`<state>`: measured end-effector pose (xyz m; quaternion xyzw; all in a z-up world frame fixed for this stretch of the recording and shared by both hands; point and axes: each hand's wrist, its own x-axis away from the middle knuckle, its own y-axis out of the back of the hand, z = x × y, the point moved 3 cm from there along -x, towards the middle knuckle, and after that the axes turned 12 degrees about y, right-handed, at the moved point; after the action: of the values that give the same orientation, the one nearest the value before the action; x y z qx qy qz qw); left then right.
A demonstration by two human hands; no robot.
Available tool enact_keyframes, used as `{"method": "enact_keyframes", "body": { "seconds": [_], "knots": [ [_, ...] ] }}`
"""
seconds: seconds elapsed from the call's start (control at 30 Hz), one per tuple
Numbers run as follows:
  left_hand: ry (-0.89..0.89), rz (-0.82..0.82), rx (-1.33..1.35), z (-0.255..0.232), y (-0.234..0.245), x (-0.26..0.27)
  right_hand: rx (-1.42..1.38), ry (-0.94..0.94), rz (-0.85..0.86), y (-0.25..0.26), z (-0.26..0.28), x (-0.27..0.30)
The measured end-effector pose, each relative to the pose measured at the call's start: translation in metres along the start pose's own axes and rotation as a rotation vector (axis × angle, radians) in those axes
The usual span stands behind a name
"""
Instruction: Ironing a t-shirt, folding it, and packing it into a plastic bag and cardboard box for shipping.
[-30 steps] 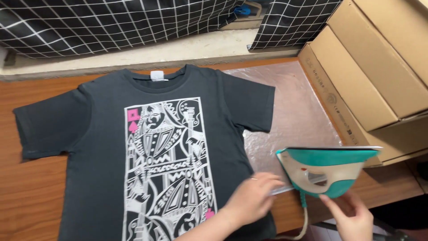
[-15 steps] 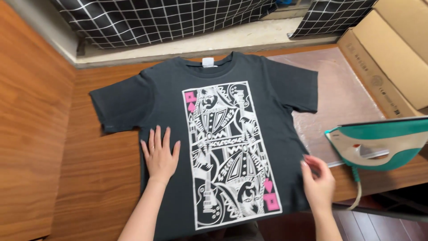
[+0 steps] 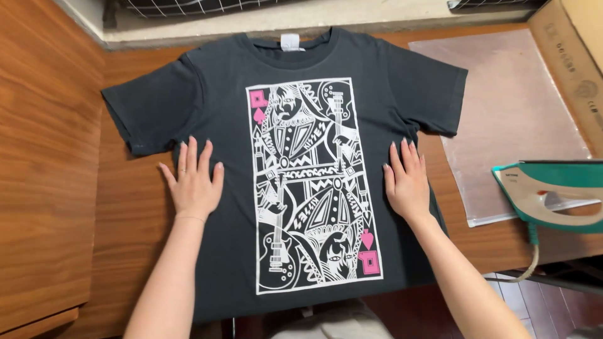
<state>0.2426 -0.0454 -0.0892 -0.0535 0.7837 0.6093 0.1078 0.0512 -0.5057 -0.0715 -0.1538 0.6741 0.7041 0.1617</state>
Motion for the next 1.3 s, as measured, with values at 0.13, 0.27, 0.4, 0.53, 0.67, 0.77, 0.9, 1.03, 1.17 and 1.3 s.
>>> {"method": "enact_keyframes", "body": {
  "seconds": [0.13, 0.27, 0.4, 0.53, 0.67, 0.77, 0.9, 1.03, 1.17, 1.3],
  "knots": [
    [-0.024, 0.006, 0.011, 0.000, 0.010, -0.001, -0.021, 0.007, -0.039, -0.005, -0.007, 0.002],
    [0.023, 0.059, 0.009, 0.001, 0.006, -0.003, 0.025, 0.056, -0.040, -0.013, -0.017, 0.006],
    [0.072, 0.119, -0.007, 0.004, 0.000, -0.005, 0.046, 0.099, -0.040, -0.017, -0.023, 0.005],
    [0.083, 0.191, -0.006, 0.002, 0.004, -0.004, 0.019, 0.083, -0.017, -0.017, -0.026, 0.008],
    [0.060, 0.143, 0.015, 0.002, 0.009, -0.006, 0.014, 0.046, -0.048, -0.021, -0.025, 0.008],
    [0.006, 0.017, 0.105, 0.000, 0.019, 0.012, -0.007, 0.049, -0.095, -0.016, -0.022, 0.010],
    [-0.129, -0.152, 0.372, -0.025, 0.074, 0.086, -0.089, 0.069, -0.185, 0.008, 0.000, 0.038],
    [-0.131, -0.059, 0.319, -0.008, 0.115, 0.188, -0.196, 0.034, -0.216, 0.083, 0.079, 0.118],
    [0.012, 0.052, 0.203, 0.059, 0.110, 0.258, -0.380, -0.188, -0.012, 0.123, 0.123, 0.221],
    [0.021, -0.038, 0.087, 0.105, 0.102, 0.293, -0.166, -0.305, 0.065, 0.126, 0.123, 0.316]
  ]
}}
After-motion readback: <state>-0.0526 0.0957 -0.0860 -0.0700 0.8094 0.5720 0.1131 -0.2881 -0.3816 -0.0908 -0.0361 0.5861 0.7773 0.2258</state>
